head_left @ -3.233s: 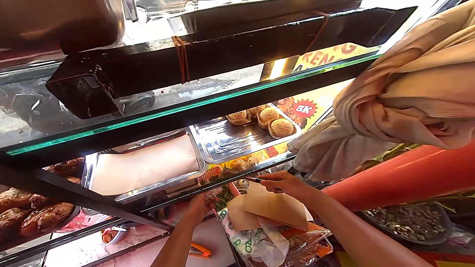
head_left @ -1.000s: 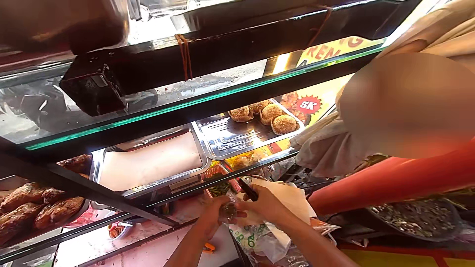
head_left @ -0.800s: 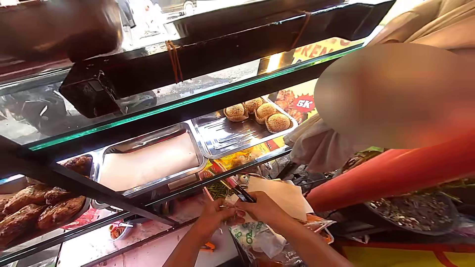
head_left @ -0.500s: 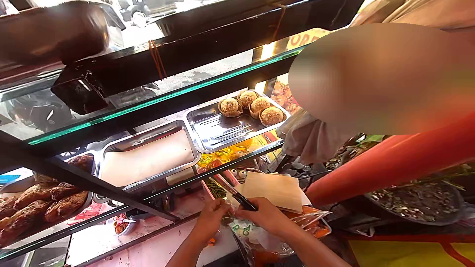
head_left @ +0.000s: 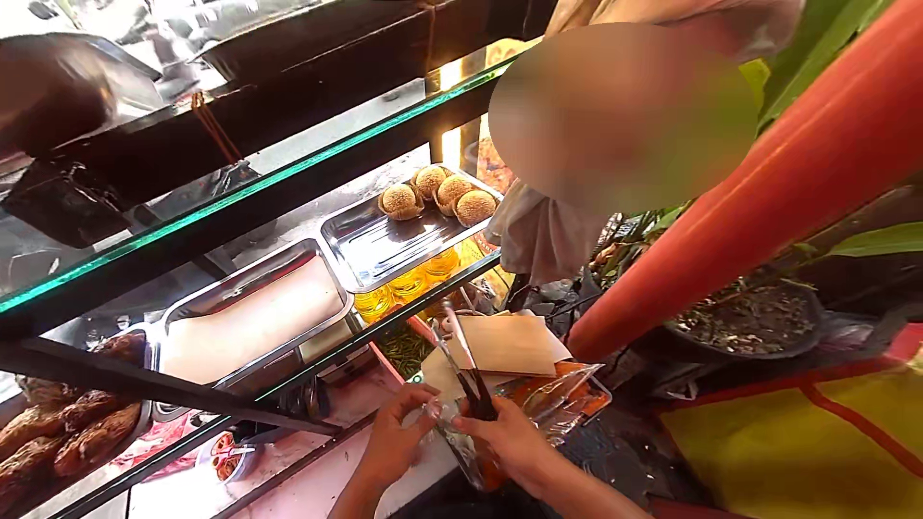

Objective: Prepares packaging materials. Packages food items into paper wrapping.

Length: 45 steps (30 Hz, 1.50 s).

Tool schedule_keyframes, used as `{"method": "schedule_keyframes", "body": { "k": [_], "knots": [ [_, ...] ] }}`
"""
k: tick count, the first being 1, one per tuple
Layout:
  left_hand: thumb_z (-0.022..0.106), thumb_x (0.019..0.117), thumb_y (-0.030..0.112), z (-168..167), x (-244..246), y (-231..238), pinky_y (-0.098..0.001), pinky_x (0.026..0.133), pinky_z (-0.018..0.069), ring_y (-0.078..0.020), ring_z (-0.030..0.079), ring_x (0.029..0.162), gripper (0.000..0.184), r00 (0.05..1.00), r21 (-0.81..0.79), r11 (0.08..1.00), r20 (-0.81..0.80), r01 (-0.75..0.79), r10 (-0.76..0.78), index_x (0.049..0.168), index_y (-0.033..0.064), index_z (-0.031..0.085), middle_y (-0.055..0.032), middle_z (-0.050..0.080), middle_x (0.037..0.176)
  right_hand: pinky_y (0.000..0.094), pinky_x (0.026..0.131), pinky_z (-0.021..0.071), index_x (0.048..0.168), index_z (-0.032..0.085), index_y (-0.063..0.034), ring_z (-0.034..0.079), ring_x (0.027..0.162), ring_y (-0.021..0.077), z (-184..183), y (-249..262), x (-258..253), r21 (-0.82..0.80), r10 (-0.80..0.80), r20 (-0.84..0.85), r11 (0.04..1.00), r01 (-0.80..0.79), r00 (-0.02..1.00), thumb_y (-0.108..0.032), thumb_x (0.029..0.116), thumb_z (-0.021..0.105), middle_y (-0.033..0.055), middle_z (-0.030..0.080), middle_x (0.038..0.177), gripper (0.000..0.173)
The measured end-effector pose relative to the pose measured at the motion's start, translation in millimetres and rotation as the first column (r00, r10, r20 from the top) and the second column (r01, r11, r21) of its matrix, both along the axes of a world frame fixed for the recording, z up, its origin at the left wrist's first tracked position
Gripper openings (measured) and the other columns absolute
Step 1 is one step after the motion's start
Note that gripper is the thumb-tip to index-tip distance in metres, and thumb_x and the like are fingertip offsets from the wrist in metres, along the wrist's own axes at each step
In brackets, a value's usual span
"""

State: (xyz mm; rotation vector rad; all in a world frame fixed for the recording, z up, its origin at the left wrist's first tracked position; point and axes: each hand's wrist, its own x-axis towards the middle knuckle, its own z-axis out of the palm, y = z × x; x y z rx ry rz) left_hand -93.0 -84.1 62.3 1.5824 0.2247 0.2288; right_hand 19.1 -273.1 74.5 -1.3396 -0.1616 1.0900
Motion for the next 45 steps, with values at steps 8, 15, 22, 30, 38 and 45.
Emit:
{"method": "schedule_keyframes", "body": {
  "k": [8, 15, 22, 30, 38, 45],
  "knots": [
    [0.058, 0.0985, 0.012, -5.4, -17.4, -16.9, -0.0366, 0.097, 0.0555, -0.0157, 0.065, 0.11, 0.037, 0.943, -0.18, 0.926, 0.069, 0.333, -0.325, 0.132, -0.0028, 0.056, -0.0085, 0.067, 0.122, 0.0273, 0.056, 0.0513, 0.098, 0.067, -0.005, 0.06, 0.063, 0.0123, 14.6, -10.4, -48.9, 0.034, -0.233, 0.228, 0.972, 0.232, 0.945, -0.021, 0.0826, 0.086, 0.0054, 0.067, 0.082, 0.029],
    [0.066, 0.1008, 0.019, 5.6, -26.4, -7.7, -0.0332, 0.081, 0.0592, -0.0112, 0.068, 0.085, 0.017, 0.919, -0.155, 0.907, 0.089, 0.393, -0.383, 0.106, 0.0028, 0.063, -0.0025, 0.069, 0.093, 0.024, 0.053, 0.0483, 0.096, 0.063, -0.0069, 0.057, 0.062, 0.0094, 41.2, -7.3, -57.0, 0.196, -0.257, 0.415, 0.962, 0.191, 0.873, -0.016, 0.0908, 0.078, 0.003, 0.065, 0.082, 0.019],
    [0.06, 0.1023, 0.013, 13.6, -41.3, 19.6, -0.0352, 0.098, 0.0566, -0.0117, 0.068, 0.107, 0.03, 0.879, -0.224, 0.853, 0.051, 0.472, -0.473, 0.129, -0.0006, 0.06, -0.0044, 0.072, 0.116, 0.0231, 0.058, 0.0514, 0.092, 0.059, -0.0101, 0.06, 0.069, 0.0083, 45.6, 14.3, -59.4, 0.29, -0.253, 0.548, 0.951, 0.102, 0.797, -0.013, 0.0941, 0.074, 0.0022, 0.065, 0.087, 0.015],
    [0.065, 0.0981, 0.013, -27.1, -100.3, 84.1, -0.0362, 0.092, 0.0584, -0.0136, 0.07, 0.099, 0.023, 0.959, -0.147, 0.966, -0.159, 0.212, -0.234, 0.117, 0.0004, 0.066, -0.0051, 0.073, 0.107, 0.0237, 0.06, 0.0513, 0.091, 0.059, -0.0096, 0.061, 0.071, 0.0083, 34.5, 31.5, -60.7, 0.199, -0.149, 0.597, 0.979, 0.035, 0.788, -0.011, 0.0929, 0.075, 0.0019, 0.067, 0.088, 0.015],
    [0.07, 0.0935, 0.023, -44.4, -199.5, 174.1, -0.0428, 0.075, 0.0597, -0.0206, 0.069, 0.08, 0.026, 0.751, 0.33, 0.841, -0.386, -0.429, 0.535, 0.108, 0.0008, 0.067, -0.0099, 0.071, 0.091, 0.0265, 0.058, 0.0519, 0.093, 0.059, -0.008, 0.061, 0.069, 0.0095, 23.5, 40.8, -61.4, 0.072, 0.017, 0.653, 0.994, -0.084, 0.757, -0.012, 0.0947, 0.073, 0.0023, 0.067, 0.088, 0.015],
    [0.07, 0.0942, 0.02, -0.3, -140.9, 204.1, -0.0561, 0.094, 0.0536, -0.0312, 0.069, 0.104, 0.026, 0.546, 0.812, 0.405, -0.129, -0.421, 0.828, 0.114, 0.0024, 0.07, -0.0161, 0.072, 0.108, 0.0247, 0.061, 0.0507, 0.092, 0.059, -0.0087, 0.061, 0.07, 0.0084, 11.7, 49.6, -70.7, 0.045, 0.055, 0.614, 0.993, -0.105, 0.787, -0.009, 0.0929, 0.074, 0.0013, 0.067, 0.085, 0.015]
  ]
}}
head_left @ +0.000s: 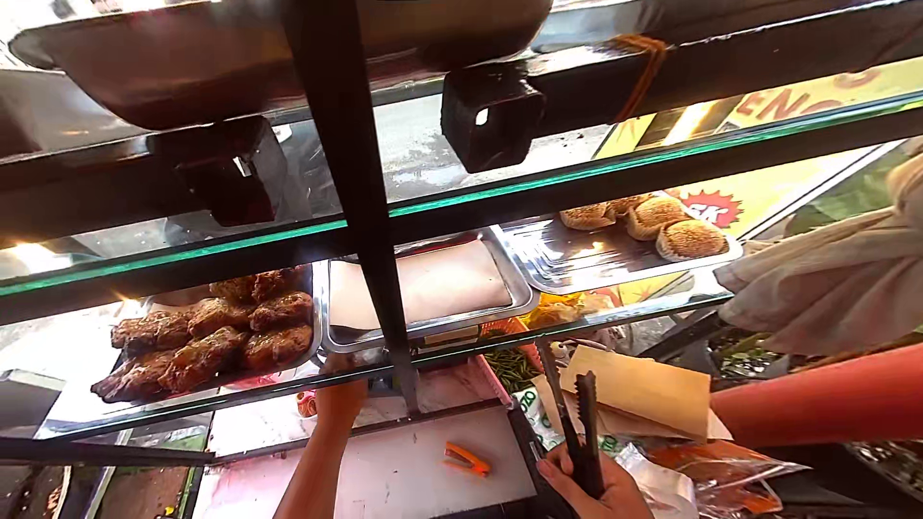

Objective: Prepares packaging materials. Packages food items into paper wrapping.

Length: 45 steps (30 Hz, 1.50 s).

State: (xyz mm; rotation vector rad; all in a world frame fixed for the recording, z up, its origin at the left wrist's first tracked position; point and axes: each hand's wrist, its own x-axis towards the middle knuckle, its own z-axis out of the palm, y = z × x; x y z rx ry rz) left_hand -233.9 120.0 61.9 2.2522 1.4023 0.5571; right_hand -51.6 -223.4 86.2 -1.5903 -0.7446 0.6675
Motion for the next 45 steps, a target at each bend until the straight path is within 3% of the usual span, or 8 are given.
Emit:
{"method": "schedule_keyframes", "body": {
  "k": [14, 20, 25, 28, 32, 37, 41, 45],
  "knots": [
    [0.061, 0.0966, 0.033, -34.5, 29.7, -9.2, -0.057, 0.106, 0.0436, -0.0371, 0.062, 0.121, 0.036, 0.781, -0.007, 0.968, -0.59, 0.251, -0.207, 0.12, 0.0076, 0.072, -0.0184, 0.069, 0.123, 0.0249, 0.053, 0.0473, 0.091, 0.063, -0.0127, 0.057, 0.063, 0.0094, -11.5, -7.3, 48.1, -0.015, -0.213, 0.148, 0.976, 0.218, 0.966, -0.034, 0.0933, 0.074, -0.0006, 0.064, 0.078, 0.024],
    [0.064, 0.093, 0.041, -5.5, 48.5, -3.6, -0.0671, 0.101, 0.0447, -0.0366, 0.059, 0.126, 0.043, 0.612, -0.365, 0.849, -0.588, 0.381, -0.528, 0.128, 0.0158, 0.066, -0.0151, 0.066, 0.13, 0.0218, 0.054, 0.0453, 0.087, 0.062, -0.0145, 0.056, 0.063, 0.0066, -8.8, -5.3, 65.6, 0.018, -0.284, 0.185, 0.958, 0.285, 0.941, -0.034, 0.0922, 0.074, -0.003, 0.062, 0.076, 0.023],
    [0.058, 0.0982, 0.048, -13.8, 42.9, 2.2, -0.0575, 0.108, 0.0437, -0.0319, 0.059, 0.128, 0.048, 0.823, -0.102, 0.942, -0.463, 0.32, -0.33, 0.128, 0.0121, 0.068, -0.0148, 0.067, 0.131, 0.0294, 0.05, 0.0442, 0.099, 0.066, -0.0132, 0.051, 0.058, 0.0092, -4.6, -12.5, 93.3, -0.095, -0.321, 0.471, 0.907, 0.409, 0.822, -0.054, 0.0852, 0.075, -0.0024, 0.057, 0.074, 0.044],
    [0.055, 0.1011, 0.041, -48.5, 50.0, 3.7, -0.058, 0.103, 0.0475, -0.0335, 0.063, 0.123, 0.04, 0.859, 0.031, 0.953, -0.443, 0.302, -0.258, 0.125, 0.0124, 0.071, -0.0146, 0.069, 0.127, 0.0533, 0.071, 0.0546, 0.115, 0.066, -0.0037, 0.064, 0.084, 0.0284, -12.1, -9.5, 113.5, -0.155, -0.248, 0.611, 0.894, 0.421, 0.752, -0.04, 0.0775, 0.088, 0.0136, 0.067, 0.103, 0.057],
    [0.055, 0.1005, 0.048, -63.4, 65.6, -0.1, -0.0623, 0.107, 0.0429, -0.0363, 0.058, 0.13, 0.047, 0.829, -0.1, 0.958, -0.484, 0.267, -0.282, 0.132, 0.0144, 0.067, -0.0165, 0.064, 0.135, 0.0485, 0.075, 0.057, 0.132, 0.064, -0.01, 0.066, 0.086, 0.0232, -34.5, 1.8, 128.0, -0.163, -0.139, 0.649, 0.935, 0.315, 0.748, -0.032, 0.0752, 0.091, 0.0099, 0.069, 0.117, 0.067],
    [0.054, 0.1007, 0.042, -80.3, 80.5, 10.7, -0.0594, 0.107, 0.0448, -0.0328, 0.062, 0.124, 0.041, 0.775, -0.155, 0.911, -0.482, 0.382, -0.407, 0.126, 0.0134, 0.07, -0.0145, 0.069, 0.127, 0.0466, 0.06, 0.0513, 0.084, 0.06, -0.0046, 0.06, 0.067, 0.0237, -51.4, 12.2, 133.3, -0.21, -0.146, 0.665, 0.904, 0.372, 0.732, -0.003, 0.0807, 0.077, 0.0079, 0.06, 0.074, 0.017],
    [0.058, 0.099, 0.038, -78.5, 84.3, 7.5, -0.0589, 0.106, 0.0453, -0.0341, 0.062, 0.124, 0.038, 0.77, -0.085, 0.915, -0.514, 0.393, -0.379, 0.125, 0.0128, 0.071, -0.0156, 0.069, 0.126, 0.0447, 0.056, 0.0501, 0.08, 0.06, -0.006, 0.059, 0.062, 0.0217, -53.6, 3.9, 133.9, -0.146, -0.171, 0.714, 0.913, 0.382, 0.679, -0.009, 0.0815, 0.071, 0.0055, 0.057, 0.068, 0.011],
    [0.061, 0.0995, 0.034, -19.0, 76.1, -5.3, -0.0589, 0.106, 0.0444, -0.0385, 0.061, 0.124, 0.038, 0.732, -0.106, 0.931, -0.59, 0.349, -0.342, 0.125, 0.0082, 0.07, -0.02, 0.068, 0.126, 0.0427, 0.062, 0.0568, 0.081, 0.063, -0.0045, 0.065, 0.071, 0.0236, -41.7, -43.7, 132.5, -0.054, -0.171, 0.824, 0.926, 0.375, 0.541, -0.02, 0.0876, 0.06, 0.0083, 0.064, 0.077, 0.017]
  ]
}}
